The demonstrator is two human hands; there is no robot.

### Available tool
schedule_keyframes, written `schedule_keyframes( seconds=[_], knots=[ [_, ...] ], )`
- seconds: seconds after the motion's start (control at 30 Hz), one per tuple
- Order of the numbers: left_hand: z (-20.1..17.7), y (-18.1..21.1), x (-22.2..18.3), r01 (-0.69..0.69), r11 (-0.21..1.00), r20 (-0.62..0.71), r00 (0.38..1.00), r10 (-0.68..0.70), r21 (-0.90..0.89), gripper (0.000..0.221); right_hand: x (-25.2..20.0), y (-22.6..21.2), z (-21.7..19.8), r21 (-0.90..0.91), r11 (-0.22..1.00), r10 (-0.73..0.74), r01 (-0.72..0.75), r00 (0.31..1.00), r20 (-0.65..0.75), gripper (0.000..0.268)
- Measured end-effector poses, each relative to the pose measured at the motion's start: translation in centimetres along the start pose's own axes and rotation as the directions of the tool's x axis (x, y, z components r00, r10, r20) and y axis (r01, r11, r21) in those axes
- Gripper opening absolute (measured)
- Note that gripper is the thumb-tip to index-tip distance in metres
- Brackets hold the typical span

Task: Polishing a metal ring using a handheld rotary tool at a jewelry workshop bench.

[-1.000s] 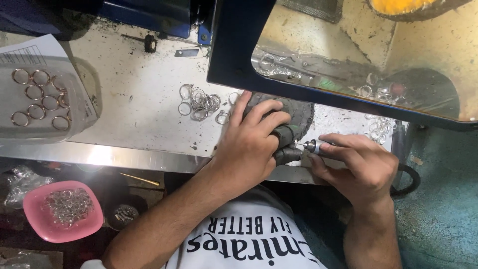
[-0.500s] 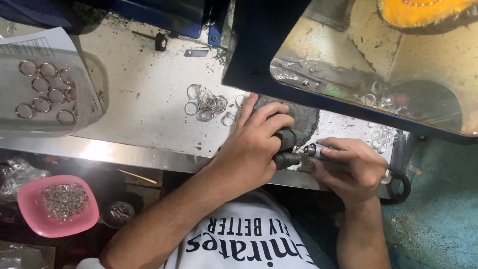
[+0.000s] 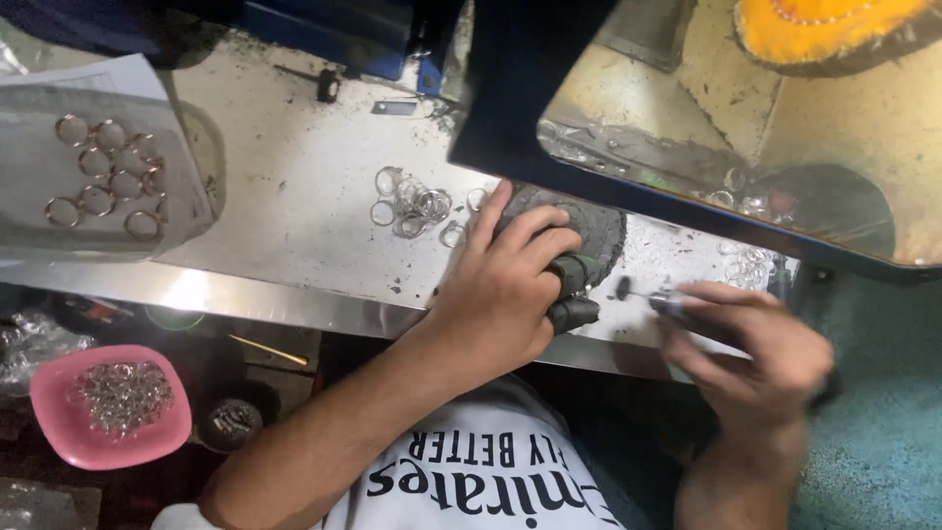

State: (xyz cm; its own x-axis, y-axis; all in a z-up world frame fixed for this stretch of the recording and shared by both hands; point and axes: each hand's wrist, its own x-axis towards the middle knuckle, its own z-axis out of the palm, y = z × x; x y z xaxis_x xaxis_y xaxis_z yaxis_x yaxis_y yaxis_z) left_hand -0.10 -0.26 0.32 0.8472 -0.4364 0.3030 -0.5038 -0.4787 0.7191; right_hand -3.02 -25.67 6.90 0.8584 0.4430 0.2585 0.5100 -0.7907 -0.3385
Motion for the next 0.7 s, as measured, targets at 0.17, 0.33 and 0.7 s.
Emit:
schedule_keyframes(
  seconds=[0.17, 0.33, 0.7],
  knots=[
    [0.0, 0.0, -0.1, -0.013, 1.000, -0.013, 1.000, 0.013, -0.001, 0.007, 0.7, -1.0, 0.4, -0.089, 0.996, -0.008, 0.011, 0.999, 0.034, 0.023],
    [0.0, 0.0, 0.0, -0.010, 1.000, -0.019, 1.000, 0.011, 0.011, 0.007, 1.9, -1.6, 1.2, -0.104, 0.993, -0.049, 0.056, 0.996, 0.068, 0.022],
    [-0.2, 0.1, 0.1, -0.002, 1.000, 0.039, 0.999, 0.001, 0.029, 0.005, 2.7, -2.3, 0.1, -0.275, 0.961, 0.022, 0.025, 0.986, 0.166, 0.021]
  ],
)
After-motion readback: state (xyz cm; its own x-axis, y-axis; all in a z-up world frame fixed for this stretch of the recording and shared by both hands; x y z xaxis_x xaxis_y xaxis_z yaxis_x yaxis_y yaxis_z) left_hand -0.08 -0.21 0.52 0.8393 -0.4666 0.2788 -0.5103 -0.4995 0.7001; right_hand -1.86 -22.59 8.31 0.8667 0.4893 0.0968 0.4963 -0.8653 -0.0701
